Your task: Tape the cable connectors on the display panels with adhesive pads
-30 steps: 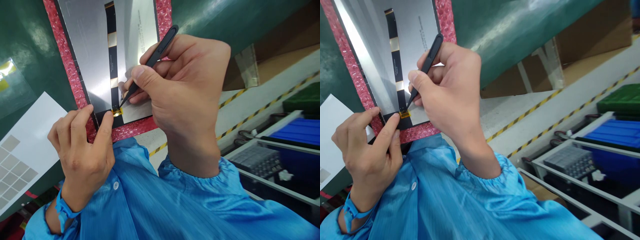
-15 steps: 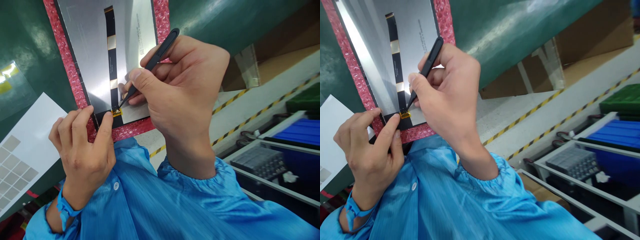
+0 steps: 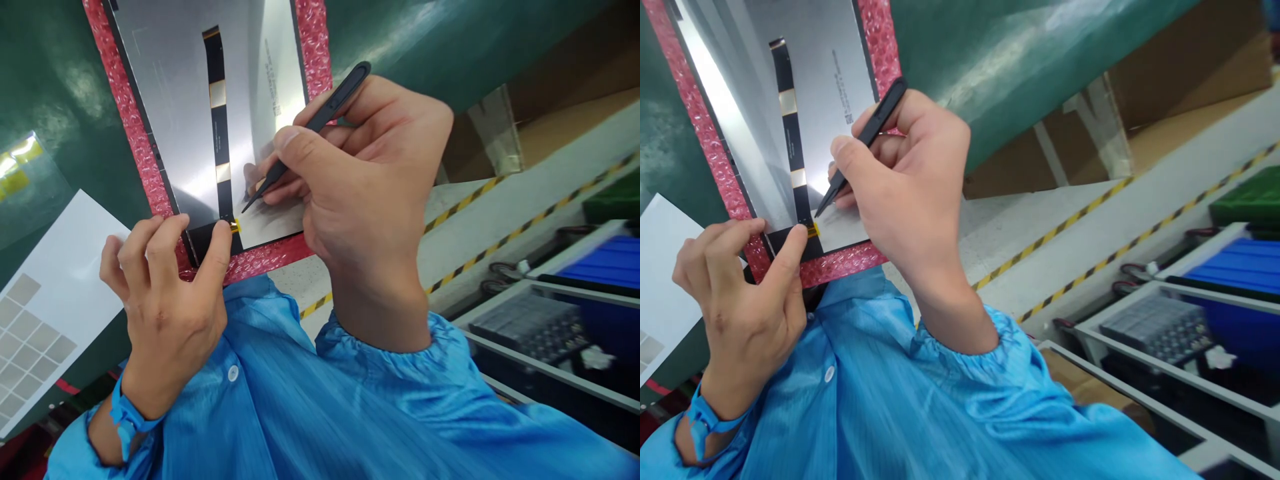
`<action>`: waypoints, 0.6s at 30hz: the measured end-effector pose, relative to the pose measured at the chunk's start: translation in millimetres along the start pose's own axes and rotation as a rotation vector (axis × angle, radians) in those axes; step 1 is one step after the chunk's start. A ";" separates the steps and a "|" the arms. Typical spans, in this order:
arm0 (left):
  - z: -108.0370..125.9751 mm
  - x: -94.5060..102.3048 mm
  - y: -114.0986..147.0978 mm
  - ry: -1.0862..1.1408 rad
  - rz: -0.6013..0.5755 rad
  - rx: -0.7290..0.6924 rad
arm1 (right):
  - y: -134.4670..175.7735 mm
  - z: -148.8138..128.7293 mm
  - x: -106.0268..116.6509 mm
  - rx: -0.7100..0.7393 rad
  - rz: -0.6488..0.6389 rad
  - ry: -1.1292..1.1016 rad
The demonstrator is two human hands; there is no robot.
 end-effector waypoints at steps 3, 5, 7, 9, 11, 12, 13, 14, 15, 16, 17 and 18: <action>0.9 -2.2 -0.7 -0.010 -0.050 0.011 | -1.7 -0.7 -0.6 0.009 0.012 -0.038; 2.6 -2.9 -0.7 0.013 -0.076 0.012 | -2.1 -1.1 -1.8 0.013 0.007 -0.049; 4.1 -2.7 -0.4 0.032 -0.082 0.013 | -2.1 -0.4 -2.8 0.004 0.001 -0.032; 4.4 -4.6 0.4 0.042 -0.091 0.014 | -2.3 2.1 -2.3 -0.005 0.015 -0.011; 3.6 -8.3 1.7 0.046 -0.086 0.007 | -3.1 6.6 -1.5 -0.005 0.039 -0.003; 2.9 -9.9 2.5 0.044 -0.070 0.003 | -3.9 9.1 -1.0 -0.002 0.055 -0.004; 2.2 -10.6 3.4 0.035 -0.042 0.000 | -4.8 11.6 -0.9 -0.001 0.065 -0.007; 1.5 -10.2 4.6 0.017 -0.012 0.002 | -5.6 13.3 -1.1 -0.005 0.073 -0.015; 0.8 -8.4 6.1 -0.007 0.016 0.013 | -5.9 13.4 -0.7 -0.010 0.088 -0.026; 0.5 -5.4 7.8 -0.031 0.032 0.031 | -5.4 12.2 -0.2 -0.026 0.104 -0.035; 0.7 -1.5 10.1 -0.048 0.036 0.052 | -3.6 10.3 0.8 -0.055 0.121 -0.037; 1.3 2.9 12.7 -0.061 0.032 0.073 | -0.6 8.7 2.3 -0.094 0.135 -0.046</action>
Point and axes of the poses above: each hand's wrist, its own y-axis away from the middle knuckle, its own x-axis out of the back of the hand, z = x × y, the point moved 7 cm from there along -y, towards the middle knuckle, and after that the axes turned 4 degrees about x, right-handed, at the moved point
